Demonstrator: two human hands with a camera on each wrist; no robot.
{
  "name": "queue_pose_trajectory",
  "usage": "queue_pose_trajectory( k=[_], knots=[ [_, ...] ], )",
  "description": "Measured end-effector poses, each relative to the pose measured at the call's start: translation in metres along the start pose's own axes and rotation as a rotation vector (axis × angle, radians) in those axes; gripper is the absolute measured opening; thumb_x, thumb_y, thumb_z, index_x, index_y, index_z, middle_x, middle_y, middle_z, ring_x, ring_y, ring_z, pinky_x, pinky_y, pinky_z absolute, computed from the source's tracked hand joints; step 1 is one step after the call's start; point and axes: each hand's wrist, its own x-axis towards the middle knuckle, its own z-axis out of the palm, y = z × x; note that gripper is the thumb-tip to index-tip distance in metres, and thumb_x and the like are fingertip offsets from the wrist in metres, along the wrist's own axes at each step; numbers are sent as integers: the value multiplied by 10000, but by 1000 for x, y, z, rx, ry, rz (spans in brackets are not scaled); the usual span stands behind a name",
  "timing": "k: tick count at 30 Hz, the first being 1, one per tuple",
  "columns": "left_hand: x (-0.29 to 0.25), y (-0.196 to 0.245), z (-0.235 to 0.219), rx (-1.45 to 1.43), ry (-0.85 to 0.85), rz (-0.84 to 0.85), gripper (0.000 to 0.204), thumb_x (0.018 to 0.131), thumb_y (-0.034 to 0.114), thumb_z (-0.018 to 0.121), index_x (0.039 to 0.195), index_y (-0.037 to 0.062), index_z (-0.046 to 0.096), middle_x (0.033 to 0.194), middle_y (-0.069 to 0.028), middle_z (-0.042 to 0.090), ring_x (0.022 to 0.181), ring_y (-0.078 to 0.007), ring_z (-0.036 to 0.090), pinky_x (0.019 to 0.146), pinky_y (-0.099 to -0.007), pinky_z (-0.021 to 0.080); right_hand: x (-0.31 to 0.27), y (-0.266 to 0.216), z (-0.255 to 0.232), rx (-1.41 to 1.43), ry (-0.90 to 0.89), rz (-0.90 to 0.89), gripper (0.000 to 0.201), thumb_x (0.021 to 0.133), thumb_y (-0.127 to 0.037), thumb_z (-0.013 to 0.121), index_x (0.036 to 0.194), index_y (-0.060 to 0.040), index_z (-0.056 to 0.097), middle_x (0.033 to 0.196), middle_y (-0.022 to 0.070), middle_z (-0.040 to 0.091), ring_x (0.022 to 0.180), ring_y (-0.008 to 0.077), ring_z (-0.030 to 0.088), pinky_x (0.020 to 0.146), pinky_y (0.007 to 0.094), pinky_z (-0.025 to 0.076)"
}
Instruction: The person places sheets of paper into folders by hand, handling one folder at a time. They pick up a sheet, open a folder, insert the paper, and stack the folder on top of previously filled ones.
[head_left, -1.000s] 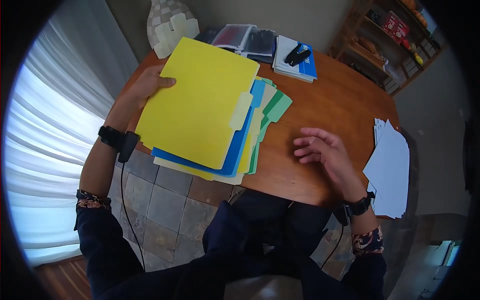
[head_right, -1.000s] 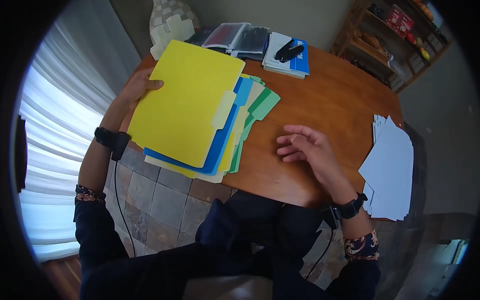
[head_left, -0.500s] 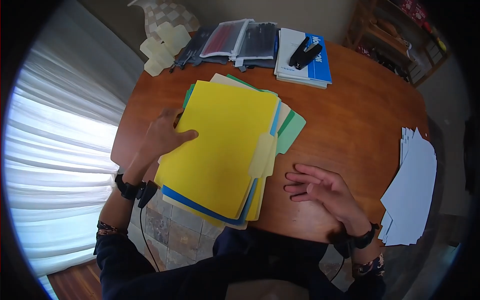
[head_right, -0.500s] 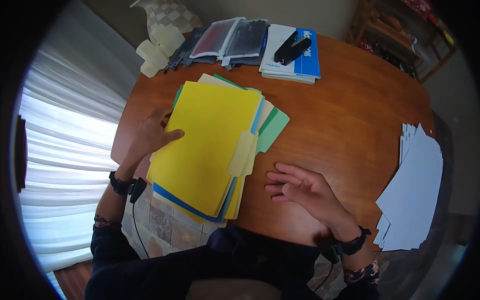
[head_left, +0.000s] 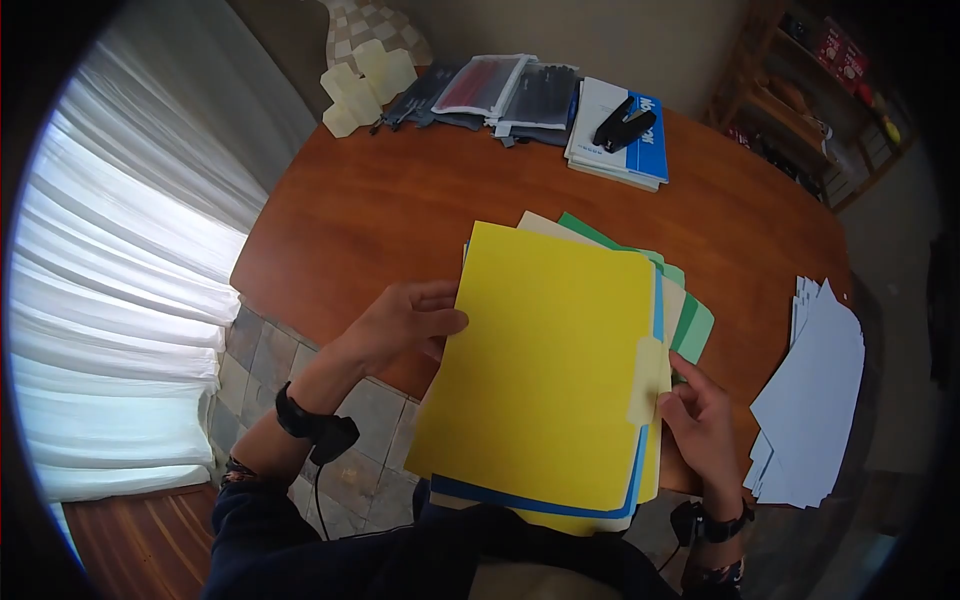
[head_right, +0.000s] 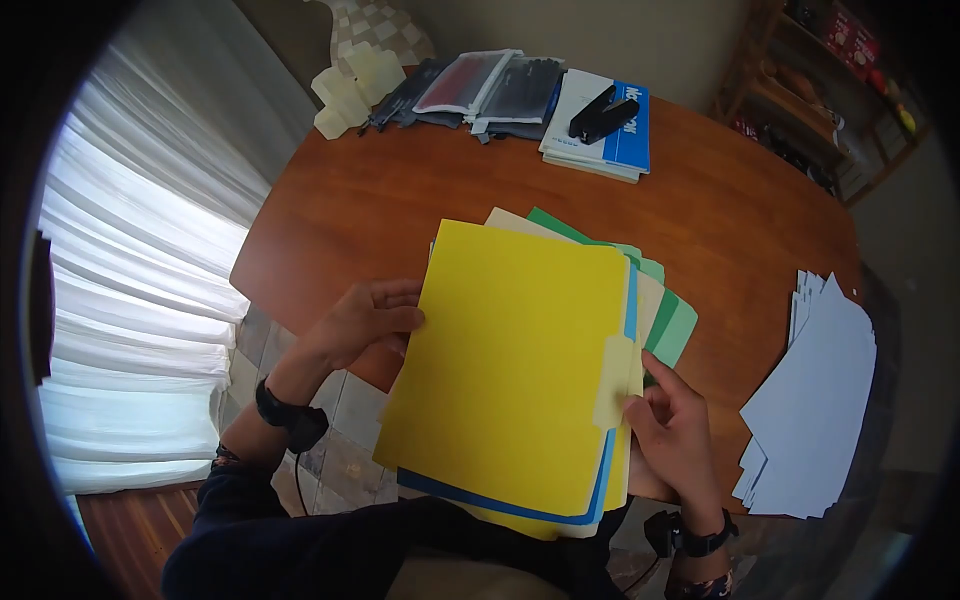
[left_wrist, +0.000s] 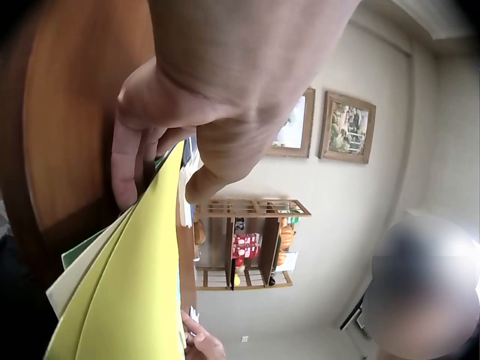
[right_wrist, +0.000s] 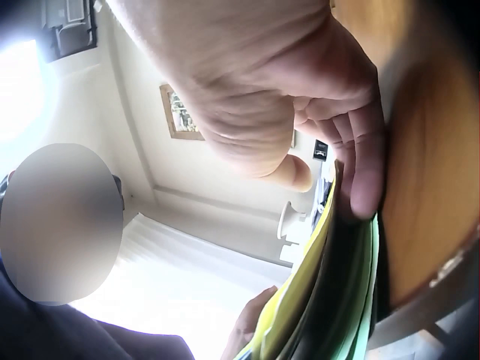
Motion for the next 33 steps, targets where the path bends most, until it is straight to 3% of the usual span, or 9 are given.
queue_pose_trajectory(
  k=[4, 10, 13, 15, 19, 21, 26, 31, 33],
  knots=[
    [9, 0, 17, -52, -88, -21, 423, 958, 90, 593, 1332, -92, 519, 1149, -148, 674, 957, -202, 692, 817, -320, 588, -19, -15, -4, -196, 53, 59, 525, 895, -25, 607, 1400, 57, 490, 739, 69, 679, 625, 80, 612, 557, 248, 488],
    [35, 11, 25, -149, -161, -70, 526, 956, 247, 626, 1322, -104, 485, 1179, -198, 635, 1012, -241, 677, 864, -352, 578, -31, -3, -6, -142, 144, 73, 534, 886, -10, 602, 1403, 62, 487, 691, 64, 660, 546, 79, 580, 481, 251, 452],
    [37, 14, 25, -169, -340, -91, 713, 902, 301, 696, 1402, -109, 396, 1319, -202, 550, 1218, -265, 565, 997, -326, 484, -28, -1, -2, -190, 184, 41, 534, 870, -8, 600, 1387, 79, 498, 616, 49, 619, 504, 80, 550, 470, 265, 445],
    [38, 15, 32, -33, -395, -41, 802, 881, 327, 717, 1476, -37, 320, 1413, -198, 467, 1330, -311, 453, 1070, -399, 425, -28, 5, -8, -225, 129, 81, 523, 882, -48, 623, 1373, 82, 500, 798, 82, 678, 700, 114, 638, 640, 288, 518],
    [46, 9, 43, 97, -441, 185, 712, 881, 176, 689, 1455, -38, 325, 1381, -199, 487, 1300, -307, 480, 1060, -421, 436, -33, 15, -7, -193, 153, 59, 601, 882, -43, 574, 1449, 70, 409, 903, 107, 674, 800, 173, 662, 741, 300, 526],
    [41, 10, 54, -32, -384, 138, 668, 883, 130, 668, 1441, -39, 343, 1356, -201, 504, 1279, -302, 500, 1047, -422, 448, -34, 25, -9, -88, 186, -41, 518, 940, -54, 639, 1438, -38, 496, 1096, 106, 691, 910, 142, 625, 750, 252, 499],
    [45, 11, 67, -170, -313, 131, 564, 897, 53, 621, 1403, -41, 389, 1274, -197, 559, 1211, -288, 560, 1014, -419, 480, -29, 53, -39, -194, 290, -137, 469, 952, -43, 611, 1402, 30, 502, 1117, 118, 674, 927, 147, 621, 776, 264, 506],
    [29, 46, 75, -32, -265, 383, 538, 884, 128, 685, 1324, -55, 438, 1200, -194, 594, 1122, -262, 617, 957, -407, 507, -28, 7, -35, 4, 507, -309, 455, 958, -103, 628, 1351, 92, 510, 1155, 146, 651, 985, 212, 627, 848, 296, 528],
    [30, 55, 79, -24, -247, 487, 513, 880, 146, 696, 1290, -58, 464, 1170, -189, 610, 1088, -250, 632, 929, -397, 518, -23, -14, -27, -29, 579, -544, 438, 969, -150, 626, 1322, 92, 533, 1137, 169, 658, 982, 257, 639, 847, 316, 531]
  ],
)
